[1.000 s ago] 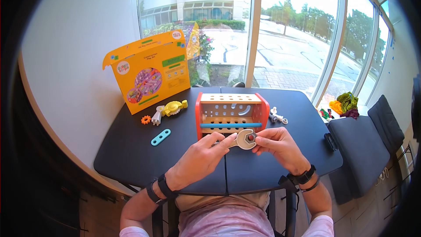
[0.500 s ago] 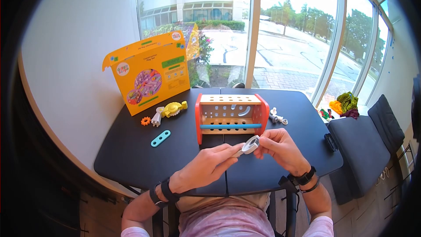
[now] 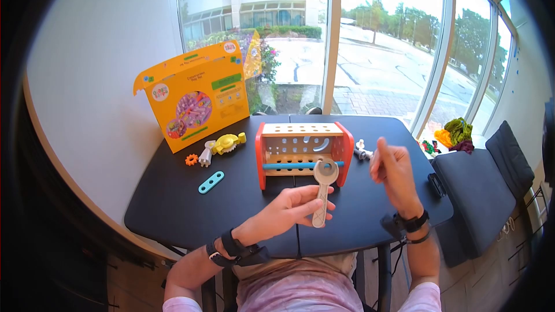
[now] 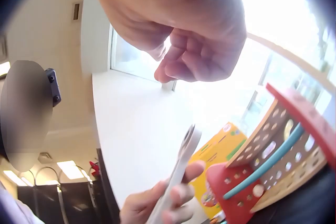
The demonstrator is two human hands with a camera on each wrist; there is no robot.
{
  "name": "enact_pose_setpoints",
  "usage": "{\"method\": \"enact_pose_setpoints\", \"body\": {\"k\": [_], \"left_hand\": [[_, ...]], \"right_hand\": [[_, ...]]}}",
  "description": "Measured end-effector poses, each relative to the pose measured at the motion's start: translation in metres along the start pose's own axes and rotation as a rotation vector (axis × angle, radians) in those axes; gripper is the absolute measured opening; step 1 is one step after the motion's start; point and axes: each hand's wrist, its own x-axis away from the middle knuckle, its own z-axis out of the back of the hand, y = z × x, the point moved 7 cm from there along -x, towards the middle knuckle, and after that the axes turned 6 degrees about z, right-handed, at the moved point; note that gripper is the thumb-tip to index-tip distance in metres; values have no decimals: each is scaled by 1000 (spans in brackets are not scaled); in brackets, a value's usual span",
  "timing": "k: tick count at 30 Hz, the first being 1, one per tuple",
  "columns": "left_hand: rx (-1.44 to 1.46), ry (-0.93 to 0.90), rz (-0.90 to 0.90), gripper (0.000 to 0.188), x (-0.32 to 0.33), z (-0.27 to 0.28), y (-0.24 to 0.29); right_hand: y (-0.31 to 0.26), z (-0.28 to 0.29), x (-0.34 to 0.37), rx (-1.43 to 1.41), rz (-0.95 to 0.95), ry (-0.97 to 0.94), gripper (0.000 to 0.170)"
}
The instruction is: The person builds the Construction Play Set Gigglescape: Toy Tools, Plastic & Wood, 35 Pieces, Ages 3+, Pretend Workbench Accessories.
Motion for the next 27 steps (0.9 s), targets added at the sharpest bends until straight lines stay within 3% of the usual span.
{"method": "enact_pose_setpoints", "body": {"k": [2, 5, 8, 11, 17, 23, 27], "left_hand": [[2, 40, 12, 51, -4, 11, 0], [8, 103, 36, 49, -10, 25, 0], [10, 141, 57, 47, -15, 34, 2], [17, 157, 51, 46, -23, 41, 3], [28, 159, 50, 45, -36, 52, 4], [82, 159, 78, 42, -52, 63, 1], [123, 156, 69, 39, -60, 71, 0]], "right_hand": [[-3, 25, -17, 123, 56, 94, 58], [23, 46, -52, 375, 78, 67, 45], [85, 67, -75, 857, 196, -46, 26], [129, 71, -82, 1156, 300, -146, 20], [159, 67, -88, 1307, 130, -181, 19], [161, 67, -98, 1283, 221, -76, 11], [106, 68, -116, 1195, 355, 56, 7]]}}
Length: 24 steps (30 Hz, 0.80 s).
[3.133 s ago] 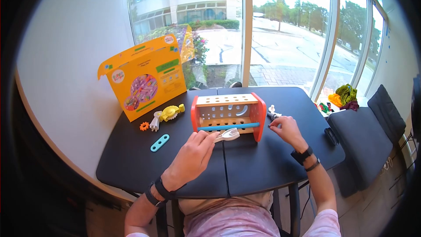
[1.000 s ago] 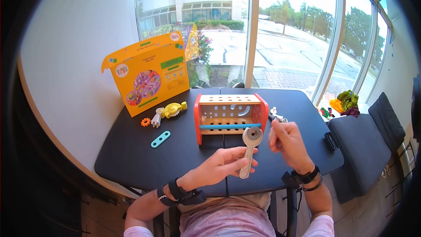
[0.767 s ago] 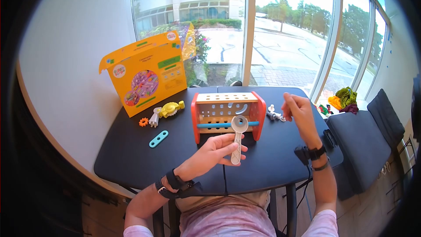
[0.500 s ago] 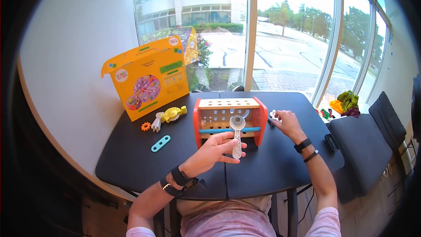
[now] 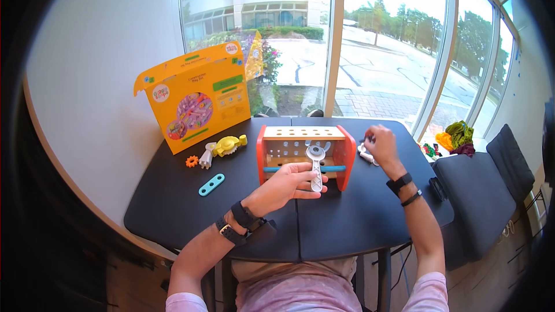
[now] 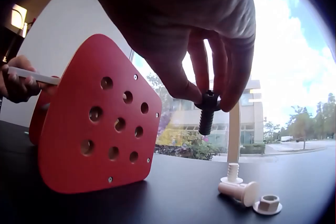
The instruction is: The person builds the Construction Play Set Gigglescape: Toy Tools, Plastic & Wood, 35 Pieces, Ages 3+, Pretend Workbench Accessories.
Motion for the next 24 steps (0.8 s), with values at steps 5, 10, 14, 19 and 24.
{"method": "enact_pose_setpoints", "body": {"k": [5, 10, 14, 19, 24], "left_hand": [[19, 12, -21, 33, -10, 3, 9], [47, 10, 2, 37, -22, 8, 8], [74, 0, 11, 34, -26, 6, 13], [90, 22, 31, 32, -33, 11, 15], [122, -8, 34, 29, -42, 17, 19]], "right_hand": [[-45, 52, -68, -355, 96, 96, 17], [-93, 19, -117, -479, 187, -237, 22], [-122, -11, -129, -376, 280, -390, 19], [-130, -29, -136, -270, 377, -416, 18], [-136, -32, -140, -298, 373, -481, 18]]}}
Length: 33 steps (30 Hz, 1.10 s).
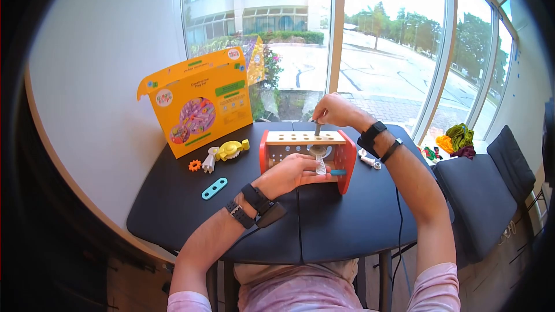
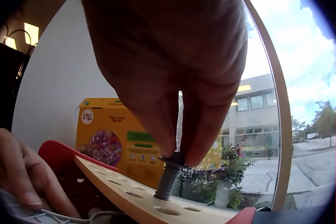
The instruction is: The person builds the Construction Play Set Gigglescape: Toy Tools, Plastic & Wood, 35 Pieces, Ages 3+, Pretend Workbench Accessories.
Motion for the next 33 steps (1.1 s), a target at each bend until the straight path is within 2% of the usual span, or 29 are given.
{"method": "enact_pose_setpoints", "body": {"k": [10, 15, 33], "left_hand": [[46, -6, 4, 30, -22, 13, 5], [79, -4, 30, 40, -32, 22, 4], [147, -25, 26, 38, -31, 24, 3]], "right_hand": [[4, -12, -11, -10, 83, -52, 21], [0, -19, -12, 15, 47, -128, 22], [-1, -29, -10, 73, 10, -206, 25]]}}
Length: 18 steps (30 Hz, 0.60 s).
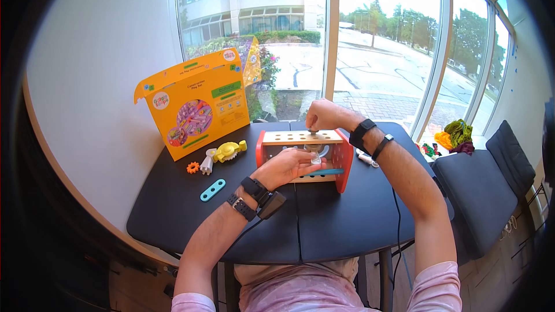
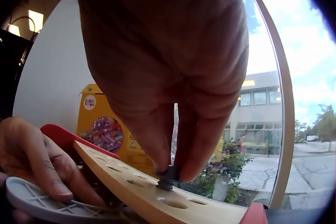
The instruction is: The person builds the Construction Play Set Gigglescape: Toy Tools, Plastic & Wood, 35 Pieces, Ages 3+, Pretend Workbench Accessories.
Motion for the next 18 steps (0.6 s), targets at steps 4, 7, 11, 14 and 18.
{"method": "enact_pose_setpoints", "body": {"k": [4, 7, 11, 14, 18], "left_hand": [[21, -5, -8, 39, -2, 1, -1], [16, -3, -22, 41, 1, -2, 0], [17, -18, -36, 40, -1, 0, -1], [0, -22, -59, 38, -2, 0, -2], [-9, -21, -72, 36, 1, -2, 0]], "right_hand": [[2, 0, -1, 8, 19, -24, 24], [5, 0, -2, 22, -19, -6, 20], [10, -4, -5, 118, -71, -74, 29], [17, -9, -7, 199, -142, -127, 39], [18, -12, -4, 197, -283, -205, 56]]}}
